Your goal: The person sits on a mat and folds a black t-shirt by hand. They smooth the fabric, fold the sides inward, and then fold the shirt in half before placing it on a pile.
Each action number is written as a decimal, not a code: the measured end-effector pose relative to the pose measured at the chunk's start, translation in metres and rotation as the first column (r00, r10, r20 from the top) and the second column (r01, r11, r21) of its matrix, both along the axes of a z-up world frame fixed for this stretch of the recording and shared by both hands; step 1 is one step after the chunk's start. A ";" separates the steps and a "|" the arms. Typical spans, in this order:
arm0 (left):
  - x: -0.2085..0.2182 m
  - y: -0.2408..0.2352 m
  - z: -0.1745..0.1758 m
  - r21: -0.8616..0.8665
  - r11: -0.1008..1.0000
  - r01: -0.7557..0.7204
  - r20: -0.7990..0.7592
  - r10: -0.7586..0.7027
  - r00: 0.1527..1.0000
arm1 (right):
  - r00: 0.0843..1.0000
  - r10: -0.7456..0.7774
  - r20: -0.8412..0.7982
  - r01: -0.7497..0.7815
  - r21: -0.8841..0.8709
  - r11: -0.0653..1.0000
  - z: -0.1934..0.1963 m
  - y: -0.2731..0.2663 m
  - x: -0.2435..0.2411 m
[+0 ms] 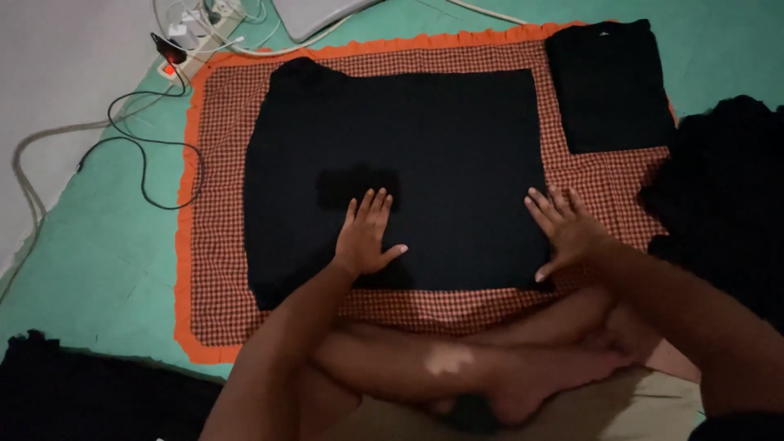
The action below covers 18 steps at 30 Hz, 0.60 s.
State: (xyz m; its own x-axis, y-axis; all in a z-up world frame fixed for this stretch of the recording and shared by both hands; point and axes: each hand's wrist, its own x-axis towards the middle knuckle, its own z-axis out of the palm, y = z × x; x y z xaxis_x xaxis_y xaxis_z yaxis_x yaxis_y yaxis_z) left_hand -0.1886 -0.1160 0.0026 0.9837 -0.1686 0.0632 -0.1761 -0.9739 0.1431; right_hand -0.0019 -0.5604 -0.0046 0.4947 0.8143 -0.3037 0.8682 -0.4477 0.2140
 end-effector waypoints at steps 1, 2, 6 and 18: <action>-0.001 -0.003 -0.001 0.000 1.000 0.003 0.000 -0.003 1.000 | 1.000 -0.003 0.000 0.003 0.000 1.000 0.009 0.003 -0.002; -0.001 -0.003 -0.002 0.003 1.000 0.006 0.050 -0.006 0.999 | 0.996 0.016 0.082 -0.004 -0.149 0.989 0.018 0.009 -0.002; 0.000 0.000 -0.015 -0.034 0.999 0.012 0.113 -0.008 0.994 | 0.967 -0.227 -0.120 0.193 -0.240 0.951 0.065 0.072 -0.017; -0.015 0.042 -0.023 -0.138 0.911 -0.390 0.116 0.406 0.907 | 0.845 -0.314 -0.432 0.357 0.021 0.934 0.030 0.138 -0.057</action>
State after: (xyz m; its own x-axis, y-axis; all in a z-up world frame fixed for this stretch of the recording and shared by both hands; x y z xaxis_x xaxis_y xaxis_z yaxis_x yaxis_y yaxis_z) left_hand -0.2032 -0.0743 -0.0208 0.9474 0.2504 0.1992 0.1968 -0.9468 0.2546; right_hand -0.0590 -0.4224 0.0252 0.5886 0.6574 -0.4705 0.6590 -0.7273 -0.1917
